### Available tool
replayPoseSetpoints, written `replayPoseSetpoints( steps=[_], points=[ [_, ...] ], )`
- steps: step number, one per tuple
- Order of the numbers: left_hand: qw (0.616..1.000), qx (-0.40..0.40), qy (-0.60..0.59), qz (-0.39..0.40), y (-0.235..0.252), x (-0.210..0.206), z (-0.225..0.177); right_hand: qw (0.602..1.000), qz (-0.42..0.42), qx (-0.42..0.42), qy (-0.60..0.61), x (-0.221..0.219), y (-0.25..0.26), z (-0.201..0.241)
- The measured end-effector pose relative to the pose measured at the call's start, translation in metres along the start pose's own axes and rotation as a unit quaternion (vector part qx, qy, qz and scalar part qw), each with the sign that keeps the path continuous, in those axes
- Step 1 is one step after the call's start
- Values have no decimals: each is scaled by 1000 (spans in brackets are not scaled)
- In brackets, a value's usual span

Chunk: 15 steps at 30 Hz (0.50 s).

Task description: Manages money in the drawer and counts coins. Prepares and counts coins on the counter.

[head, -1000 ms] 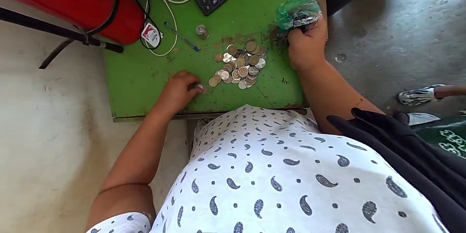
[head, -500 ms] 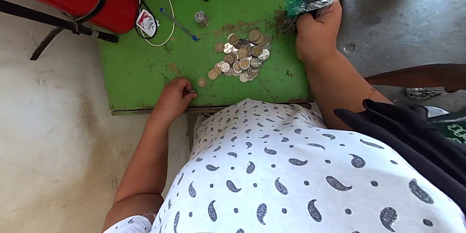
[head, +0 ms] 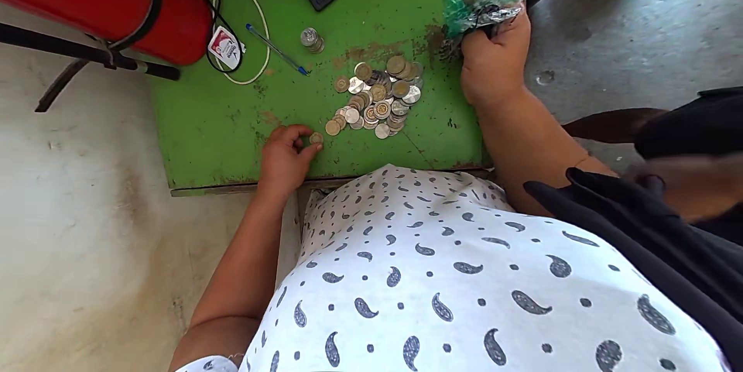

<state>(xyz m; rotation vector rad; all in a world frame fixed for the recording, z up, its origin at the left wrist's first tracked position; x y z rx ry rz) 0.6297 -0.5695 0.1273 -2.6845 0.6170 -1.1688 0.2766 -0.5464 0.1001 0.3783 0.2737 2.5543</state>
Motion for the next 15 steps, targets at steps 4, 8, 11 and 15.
replayPoseSetpoints(
  steps=[4,8,11,15],
  points=[
    [997,18,-70,42,6,-2,-10,1000,1,6,8,-1,1,1],
    [994,0,-100,48,11,-17,-20,1000,6,5,7,-2,0,1],
    [998,-33,-37,25,13,-20,-24,1000,3,8,-13,-1,0,0],
    [982,2,-184,45,14,-18,-16,1000,7,-2,-18,-1,0,0]
  ],
)
Point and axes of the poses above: each hand's wrist, its own y-axis towards the middle knuckle, its own x-axis out of the back of the hand, z = x × y, the point moved 6 cm from there along y, towards the middle knuckle, and after that the axes turned 12 degrees about -y, right-handed, at the moved point
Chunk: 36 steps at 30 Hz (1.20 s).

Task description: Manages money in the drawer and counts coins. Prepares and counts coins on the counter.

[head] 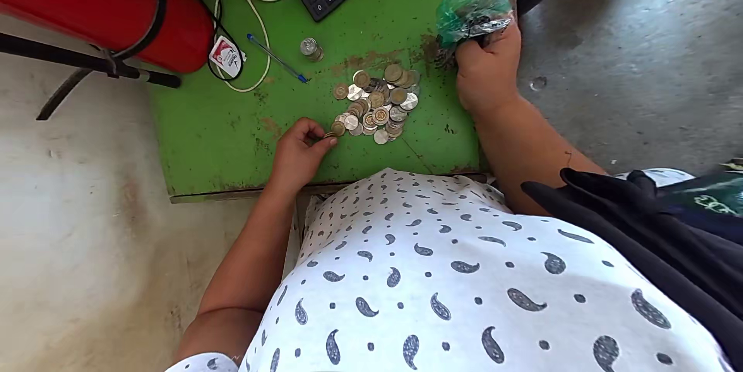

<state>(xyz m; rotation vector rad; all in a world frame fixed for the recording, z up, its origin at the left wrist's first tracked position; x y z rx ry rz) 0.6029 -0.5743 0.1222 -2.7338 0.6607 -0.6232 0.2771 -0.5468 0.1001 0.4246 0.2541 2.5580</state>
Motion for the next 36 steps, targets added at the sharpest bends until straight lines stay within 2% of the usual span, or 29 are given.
replayPoseSetpoints(
  steps=[2,4,6,7,9,11,13,14,16,18,22,25,28,31,33,36],
  points=[
    [976,34,-215,29,0,-1,4,1000,3,2,2,0,0,0],
    [914,83,-394,42,-2,-2,5,1000,5,11,7,0,0,0],
    [862,105,-495,35,-1,-1,5,1000,6,13,9,0,1,0],
    [851,111,-513,23,0,0,5,1000,6,12,8,-1,1,0],
    [865,112,-490,7,2,1,3,1000,7,7,1,-1,1,0],
    [916,91,-391,-8,5,0,0,1000,4,5,-1,-1,0,-1],
    [979,38,-200,-32,8,-1,-4,1000,2,6,0,-1,1,0],
    [996,12,-83,-38,9,-1,-8,1000,2,5,-1,0,0,0],
    [994,-17,105,-33,10,-7,-14,1000,2,5,0,-1,1,0],
    [983,-35,174,-35,9,-12,-16,1000,1,4,4,-1,0,1],
    [990,-53,131,3,9,-15,-19,1000,-3,8,4,0,-1,1],
    [986,-116,101,59,10,-24,-25,1000,5,12,-1,-1,1,3],
    [974,-160,156,42,13,-28,-26,1000,3,10,5,-1,0,4],
    [976,-160,143,36,14,-28,-26,1000,-3,4,10,0,-1,5],
    [986,-134,89,51,14,-25,-23,1000,-2,-2,8,0,-1,4],
    [987,-49,-125,91,12,-20,-13,1000,1,-5,7,1,0,2]
  ],
)
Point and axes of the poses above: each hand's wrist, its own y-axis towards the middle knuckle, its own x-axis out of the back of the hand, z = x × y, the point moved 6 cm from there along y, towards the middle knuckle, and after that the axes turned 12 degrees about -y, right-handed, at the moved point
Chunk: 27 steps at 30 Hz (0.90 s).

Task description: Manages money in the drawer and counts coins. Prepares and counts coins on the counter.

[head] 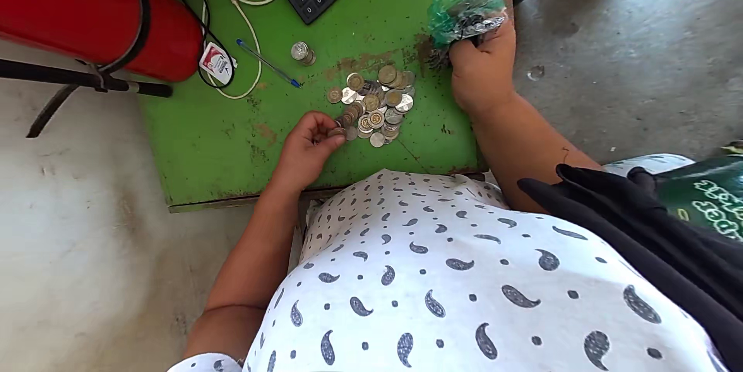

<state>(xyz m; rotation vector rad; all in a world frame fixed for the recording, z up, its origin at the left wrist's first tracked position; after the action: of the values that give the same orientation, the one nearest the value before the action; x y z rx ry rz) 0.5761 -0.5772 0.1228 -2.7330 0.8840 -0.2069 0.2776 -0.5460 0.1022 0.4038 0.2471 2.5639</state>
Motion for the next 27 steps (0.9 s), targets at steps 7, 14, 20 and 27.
replayPoseSetpoints(
  steps=[7,14,20,27],
  points=[
    [953,62,-298,15,-2,1,1,1000,1,8,20,-2,1,-1],
    [952,-75,295,-6,8,-22,-13,1000,1,8,7,-2,1,-2],
    [982,-34,183,1,27,-8,-24,1000,0,10,6,-1,1,-4],
    [941,-2,337,-15,62,5,-31,1000,0,8,-8,-1,1,-1]
  ],
)
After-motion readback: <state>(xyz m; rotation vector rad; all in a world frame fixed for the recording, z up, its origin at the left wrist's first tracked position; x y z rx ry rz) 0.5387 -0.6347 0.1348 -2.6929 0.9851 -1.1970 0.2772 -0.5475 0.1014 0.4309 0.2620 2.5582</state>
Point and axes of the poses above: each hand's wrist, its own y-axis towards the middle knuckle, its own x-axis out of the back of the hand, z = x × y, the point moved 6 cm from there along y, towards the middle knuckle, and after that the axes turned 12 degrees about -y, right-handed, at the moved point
